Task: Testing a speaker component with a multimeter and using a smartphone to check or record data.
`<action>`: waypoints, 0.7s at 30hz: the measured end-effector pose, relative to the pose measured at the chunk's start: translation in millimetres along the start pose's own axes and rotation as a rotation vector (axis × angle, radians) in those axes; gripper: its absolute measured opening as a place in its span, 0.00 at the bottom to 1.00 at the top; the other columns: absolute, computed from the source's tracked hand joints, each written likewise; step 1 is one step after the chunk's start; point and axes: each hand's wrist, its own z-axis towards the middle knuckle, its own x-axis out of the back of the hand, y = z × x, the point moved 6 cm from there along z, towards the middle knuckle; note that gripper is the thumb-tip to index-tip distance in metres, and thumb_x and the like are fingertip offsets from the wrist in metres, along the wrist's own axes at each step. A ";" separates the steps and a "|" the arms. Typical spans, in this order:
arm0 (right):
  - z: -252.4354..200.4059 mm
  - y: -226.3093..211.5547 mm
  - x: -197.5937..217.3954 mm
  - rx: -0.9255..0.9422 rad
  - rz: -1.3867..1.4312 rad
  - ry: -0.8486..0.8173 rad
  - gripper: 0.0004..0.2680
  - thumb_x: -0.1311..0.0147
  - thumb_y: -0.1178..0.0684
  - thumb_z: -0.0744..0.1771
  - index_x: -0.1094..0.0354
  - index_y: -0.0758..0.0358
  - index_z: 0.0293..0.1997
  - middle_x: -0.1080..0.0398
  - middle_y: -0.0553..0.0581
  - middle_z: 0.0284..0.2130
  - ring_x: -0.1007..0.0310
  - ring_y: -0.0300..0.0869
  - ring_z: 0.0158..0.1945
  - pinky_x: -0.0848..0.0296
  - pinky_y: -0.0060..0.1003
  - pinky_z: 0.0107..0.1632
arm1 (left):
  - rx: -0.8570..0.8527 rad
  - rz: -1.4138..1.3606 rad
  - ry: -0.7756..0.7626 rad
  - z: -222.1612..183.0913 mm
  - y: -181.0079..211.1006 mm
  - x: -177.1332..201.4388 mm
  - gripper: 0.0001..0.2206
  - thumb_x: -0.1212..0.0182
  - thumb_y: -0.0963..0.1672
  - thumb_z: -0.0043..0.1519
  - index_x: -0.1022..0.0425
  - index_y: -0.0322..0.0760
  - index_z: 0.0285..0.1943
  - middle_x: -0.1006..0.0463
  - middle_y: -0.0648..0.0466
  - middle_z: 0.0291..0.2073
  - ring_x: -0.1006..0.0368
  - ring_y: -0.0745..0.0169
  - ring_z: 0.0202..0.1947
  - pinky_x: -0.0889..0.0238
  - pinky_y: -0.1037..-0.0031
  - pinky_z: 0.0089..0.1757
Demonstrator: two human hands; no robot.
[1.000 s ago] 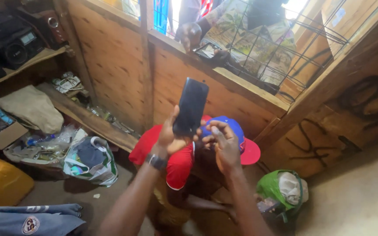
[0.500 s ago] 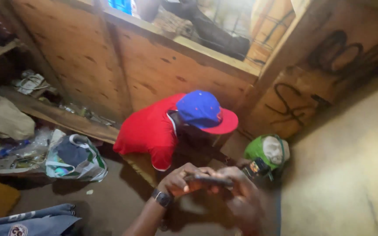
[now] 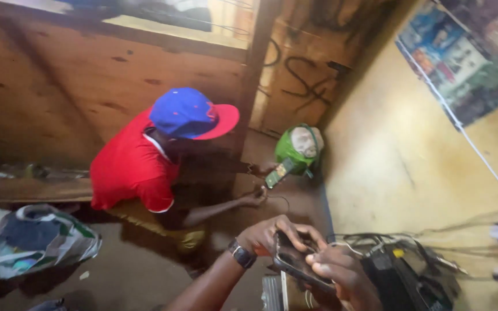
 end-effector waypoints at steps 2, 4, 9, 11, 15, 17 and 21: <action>-16.1 -5.3 11.4 -0.021 -0.013 -0.057 0.13 0.33 0.49 0.64 0.28 0.62 0.49 0.20 0.60 0.44 0.16 0.43 0.47 0.18 0.36 0.57 | 0.013 -0.022 -0.012 10.0 -13.9 -14.7 0.13 0.31 0.38 0.66 0.13 0.51 0.56 0.25 0.37 0.65 0.29 0.41 0.69 0.37 0.54 0.70; -28.5 -16.2 22.2 -0.015 -0.137 0.051 0.09 0.38 0.46 0.66 0.29 0.59 0.44 0.20 0.56 0.38 0.18 0.40 0.39 0.19 0.31 0.49 | 0.031 -0.038 -0.029 20.5 -23.9 -31.9 0.13 0.30 0.38 0.65 0.12 0.53 0.54 0.23 0.40 0.64 0.29 0.41 0.70 0.39 0.50 0.72; -60.3 -33.5 48.3 0.017 -0.172 0.059 0.08 0.48 0.47 0.71 0.32 0.60 0.46 0.24 0.56 0.39 0.20 0.40 0.41 0.13 0.58 0.63 | -0.015 -0.053 -0.240 39.3 -57.5 -56.1 0.14 0.30 0.51 0.66 0.15 0.55 0.60 0.25 0.42 0.67 0.27 0.47 0.68 0.39 0.53 0.71; -78.7 -38.9 66.0 -0.031 -0.200 0.136 0.07 0.50 0.48 0.72 0.32 0.59 0.44 0.25 0.54 0.38 0.21 0.37 0.41 0.12 0.57 0.62 | 0.071 -0.193 -0.265 40.3 -73.5 -69.5 0.20 0.29 0.55 0.64 0.15 0.51 0.61 0.28 0.39 0.71 0.29 0.43 0.70 0.41 0.51 0.73; -114.5 -49.9 101.4 -0.014 -0.288 0.006 0.07 0.48 0.48 0.71 0.29 0.58 0.45 0.21 0.54 0.41 0.15 0.39 0.43 0.13 0.42 0.58 | 0.134 -0.247 -0.270 50.3 -101.2 -96.0 0.14 0.27 0.47 0.64 0.14 0.50 0.59 0.26 0.38 0.68 0.28 0.46 0.70 0.38 0.57 0.72; -127.7 -61.0 112.1 -0.026 -0.335 -0.029 0.07 0.50 0.48 0.71 0.28 0.57 0.46 0.20 0.53 0.42 0.14 0.39 0.44 0.14 0.40 0.57 | 0.154 -0.268 -0.277 54.7 -116.7 -106.0 0.11 0.29 0.43 0.68 0.13 0.51 0.57 0.24 0.38 0.67 0.27 0.46 0.69 0.38 0.56 0.72; -151.1 -72.2 130.3 -0.130 -0.368 -0.039 0.06 0.46 0.51 0.70 0.27 0.58 0.48 0.21 0.53 0.45 0.18 0.40 0.47 0.18 0.52 0.63 | 0.181 -0.284 -0.333 60.9 -135.8 -125.6 0.11 0.31 0.42 0.69 0.14 0.50 0.59 0.25 0.40 0.69 0.26 0.50 0.69 0.34 0.61 0.70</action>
